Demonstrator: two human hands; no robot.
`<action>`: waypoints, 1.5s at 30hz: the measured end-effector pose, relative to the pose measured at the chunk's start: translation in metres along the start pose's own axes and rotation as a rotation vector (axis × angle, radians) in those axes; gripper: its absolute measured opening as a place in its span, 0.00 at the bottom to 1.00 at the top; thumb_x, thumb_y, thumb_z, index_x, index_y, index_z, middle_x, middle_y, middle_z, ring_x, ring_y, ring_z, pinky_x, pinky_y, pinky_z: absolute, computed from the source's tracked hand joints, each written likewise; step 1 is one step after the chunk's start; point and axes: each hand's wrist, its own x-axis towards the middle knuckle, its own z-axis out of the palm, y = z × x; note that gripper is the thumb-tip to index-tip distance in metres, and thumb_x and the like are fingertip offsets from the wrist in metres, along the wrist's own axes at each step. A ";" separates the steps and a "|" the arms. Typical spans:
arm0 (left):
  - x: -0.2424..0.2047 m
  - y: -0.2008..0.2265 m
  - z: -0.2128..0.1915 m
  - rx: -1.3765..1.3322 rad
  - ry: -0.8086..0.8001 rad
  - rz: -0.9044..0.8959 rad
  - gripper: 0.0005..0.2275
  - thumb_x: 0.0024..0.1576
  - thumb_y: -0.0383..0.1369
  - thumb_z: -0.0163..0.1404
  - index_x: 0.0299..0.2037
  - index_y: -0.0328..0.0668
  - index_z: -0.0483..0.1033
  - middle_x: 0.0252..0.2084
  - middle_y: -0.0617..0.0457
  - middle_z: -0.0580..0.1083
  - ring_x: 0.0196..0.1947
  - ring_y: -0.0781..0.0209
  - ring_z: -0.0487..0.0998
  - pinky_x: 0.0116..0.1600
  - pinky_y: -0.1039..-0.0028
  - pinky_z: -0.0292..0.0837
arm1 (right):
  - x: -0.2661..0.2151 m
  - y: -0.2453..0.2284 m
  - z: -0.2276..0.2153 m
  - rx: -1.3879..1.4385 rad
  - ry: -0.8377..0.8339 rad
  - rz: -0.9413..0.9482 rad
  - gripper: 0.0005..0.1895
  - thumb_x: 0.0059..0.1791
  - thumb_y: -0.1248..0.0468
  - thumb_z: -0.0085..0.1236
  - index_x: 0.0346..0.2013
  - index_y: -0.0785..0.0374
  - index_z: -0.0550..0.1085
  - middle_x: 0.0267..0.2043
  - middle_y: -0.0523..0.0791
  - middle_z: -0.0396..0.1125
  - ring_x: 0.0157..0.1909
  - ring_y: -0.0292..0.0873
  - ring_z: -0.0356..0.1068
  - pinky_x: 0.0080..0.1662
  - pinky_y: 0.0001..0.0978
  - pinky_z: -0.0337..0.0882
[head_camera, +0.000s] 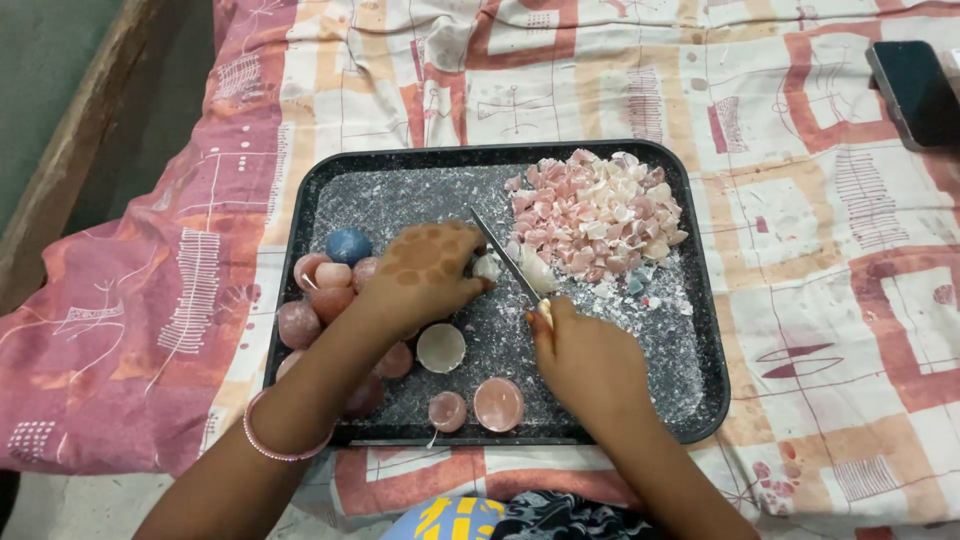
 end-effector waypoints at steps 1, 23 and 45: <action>0.000 0.005 -0.008 -0.001 -0.004 0.006 0.20 0.50 0.45 0.59 0.46 0.41 0.76 0.46 0.45 0.76 0.50 0.45 0.76 0.55 0.57 0.67 | -0.001 -0.001 -0.005 0.001 0.000 0.007 0.18 0.55 0.49 0.43 0.38 0.60 0.71 0.24 0.54 0.73 0.28 0.60 0.75 0.32 0.56 0.72; 0.000 0.004 0.007 -0.264 0.108 0.108 0.13 0.54 0.41 0.58 0.40 0.41 0.78 0.38 0.48 0.78 0.41 0.48 0.79 0.47 0.58 0.72 | -0.009 -0.006 0.009 0.012 -0.003 0.081 0.18 0.55 0.49 0.45 0.34 0.61 0.69 0.21 0.54 0.72 0.24 0.61 0.73 0.27 0.56 0.69; 0.138 0.017 0.026 0.128 -0.071 -0.364 0.48 0.54 0.71 0.22 0.71 0.33 0.47 0.74 0.31 0.48 0.76 0.33 0.42 0.69 0.35 0.26 | -0.010 -0.007 0.013 -0.033 0.024 0.060 0.17 0.55 0.51 0.46 0.34 0.62 0.68 0.22 0.53 0.72 0.24 0.58 0.74 0.27 0.52 0.72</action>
